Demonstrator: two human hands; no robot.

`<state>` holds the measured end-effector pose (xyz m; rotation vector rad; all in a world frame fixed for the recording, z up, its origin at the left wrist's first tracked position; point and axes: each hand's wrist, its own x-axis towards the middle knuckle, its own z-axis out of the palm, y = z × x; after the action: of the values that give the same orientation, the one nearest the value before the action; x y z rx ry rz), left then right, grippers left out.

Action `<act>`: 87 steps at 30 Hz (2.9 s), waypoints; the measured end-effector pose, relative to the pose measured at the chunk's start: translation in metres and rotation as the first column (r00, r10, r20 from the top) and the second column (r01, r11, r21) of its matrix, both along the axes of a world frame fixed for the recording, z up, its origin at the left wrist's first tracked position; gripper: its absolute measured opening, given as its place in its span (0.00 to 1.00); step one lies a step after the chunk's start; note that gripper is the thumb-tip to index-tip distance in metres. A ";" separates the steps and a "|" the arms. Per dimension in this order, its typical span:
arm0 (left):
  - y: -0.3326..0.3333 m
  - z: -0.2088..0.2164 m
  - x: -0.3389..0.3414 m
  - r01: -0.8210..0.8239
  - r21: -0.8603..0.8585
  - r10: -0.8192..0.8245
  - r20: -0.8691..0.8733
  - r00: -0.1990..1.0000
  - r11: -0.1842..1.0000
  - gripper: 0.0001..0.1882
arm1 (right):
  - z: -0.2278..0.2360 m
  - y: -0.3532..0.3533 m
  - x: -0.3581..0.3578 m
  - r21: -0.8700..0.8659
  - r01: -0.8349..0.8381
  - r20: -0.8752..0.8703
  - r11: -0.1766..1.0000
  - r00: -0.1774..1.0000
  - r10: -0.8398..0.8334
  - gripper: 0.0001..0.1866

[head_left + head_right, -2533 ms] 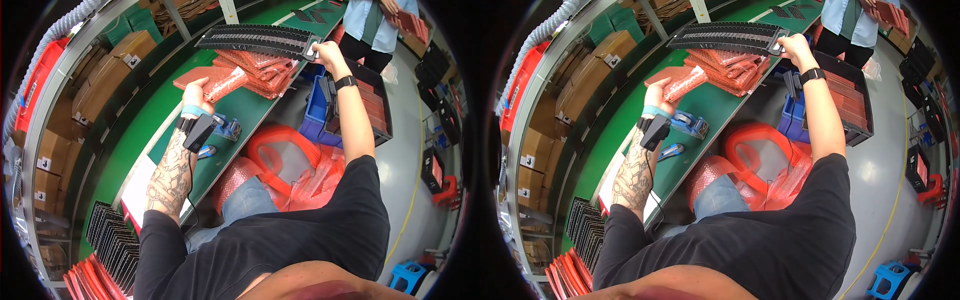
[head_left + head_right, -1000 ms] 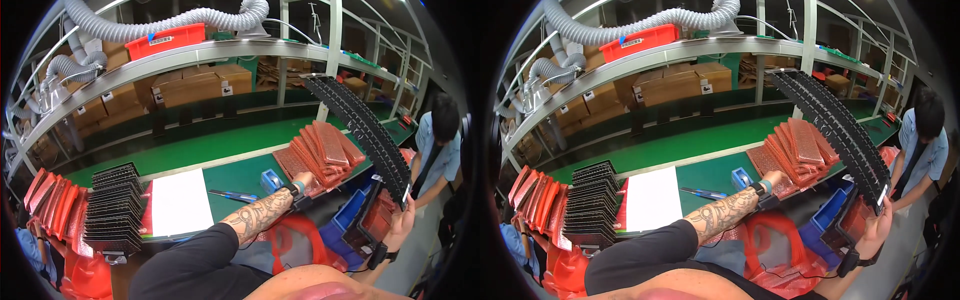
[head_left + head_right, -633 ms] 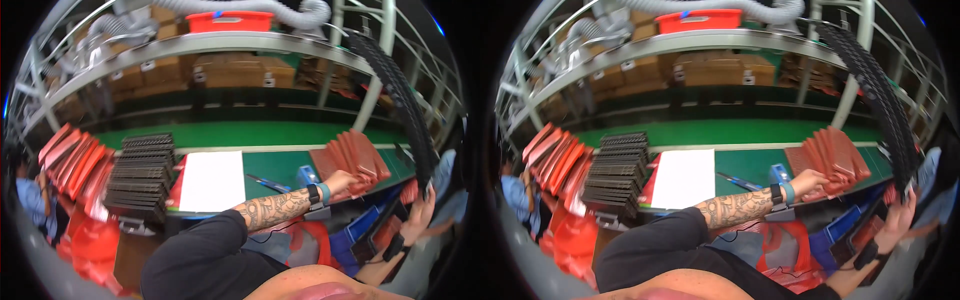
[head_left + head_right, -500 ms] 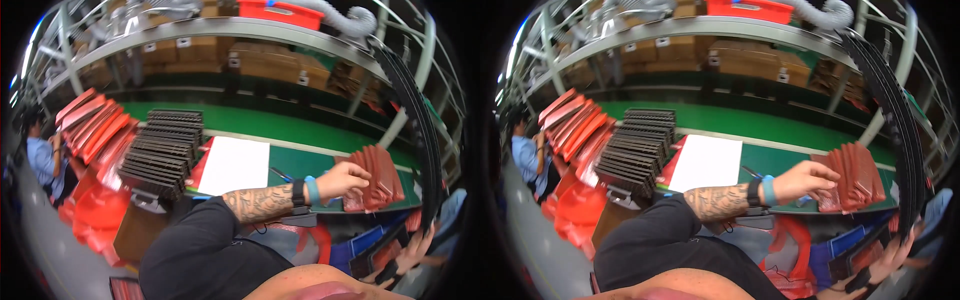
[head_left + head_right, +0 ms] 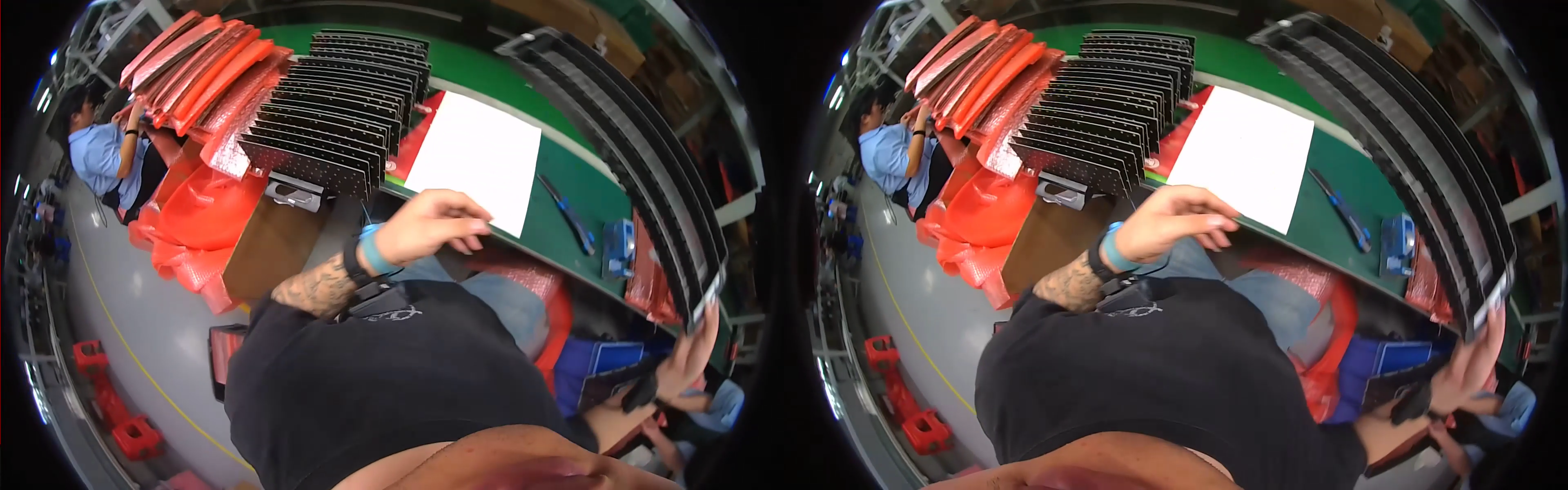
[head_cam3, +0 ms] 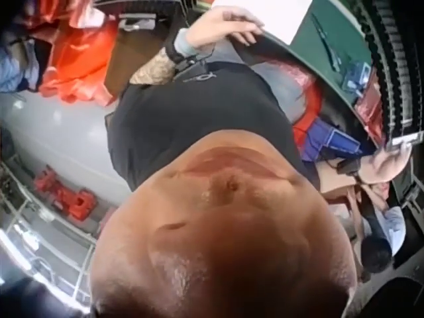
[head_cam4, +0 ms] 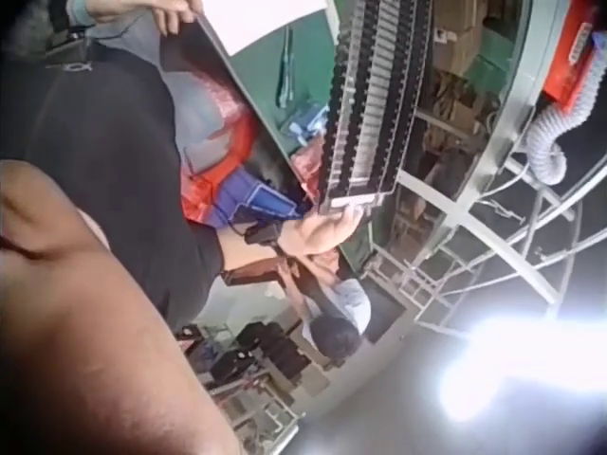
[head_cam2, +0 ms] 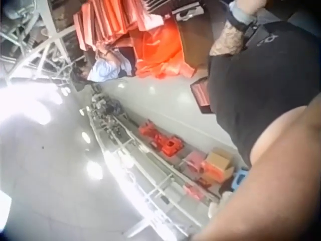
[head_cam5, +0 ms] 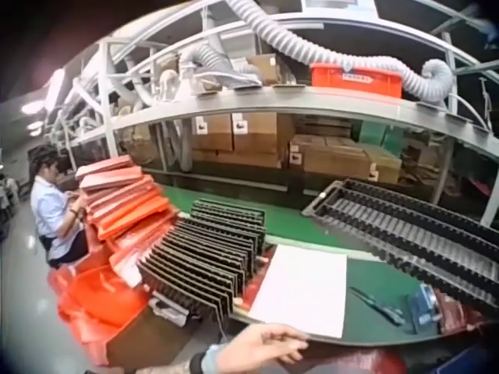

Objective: The person wraps circuit boards in bubble wrap by hand, secures the wrap with tape, and places the wrapped boards into a stack. The person then picks up a plastic frame and moves it over the stack.

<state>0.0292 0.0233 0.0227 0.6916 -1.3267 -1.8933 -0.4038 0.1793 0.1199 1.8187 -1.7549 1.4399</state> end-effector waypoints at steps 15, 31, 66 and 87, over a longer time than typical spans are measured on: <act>0.045 -0.142 0.207 -0.963 0.207 0.951 0.220 0.216 0.171 0.14 | -0.055 -0.152 -0.052 -0.063 -0.411 0.938 0.909 0.287 0.195 0.05; -0.039 -0.186 0.269 -0.609 0.504 0.763 -0.174 0.623 0.612 0.22 | -0.078 -0.006 -0.106 -0.089 0.009 0.467 0.996 0.883 0.034 0.22; -0.058 -0.173 0.330 -0.889 0.291 0.901 0.149 0.407 0.354 0.15 | -0.104 0.063 -0.305 0.197 0.347 0.946 0.917 0.179 -0.271 0.32; -0.087 -0.218 0.378 -0.434 0.374 0.479 -0.033 0.877 0.820 0.16 | -0.266 -0.205 0.485 -0.440 -0.839 0.820 0.319 -0.520 -0.237 0.22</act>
<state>0.4071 -0.0638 -0.1957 0.9596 -0.6529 -1.7469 0.0814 -0.0261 -0.1465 1.5692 -1.7898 4.6221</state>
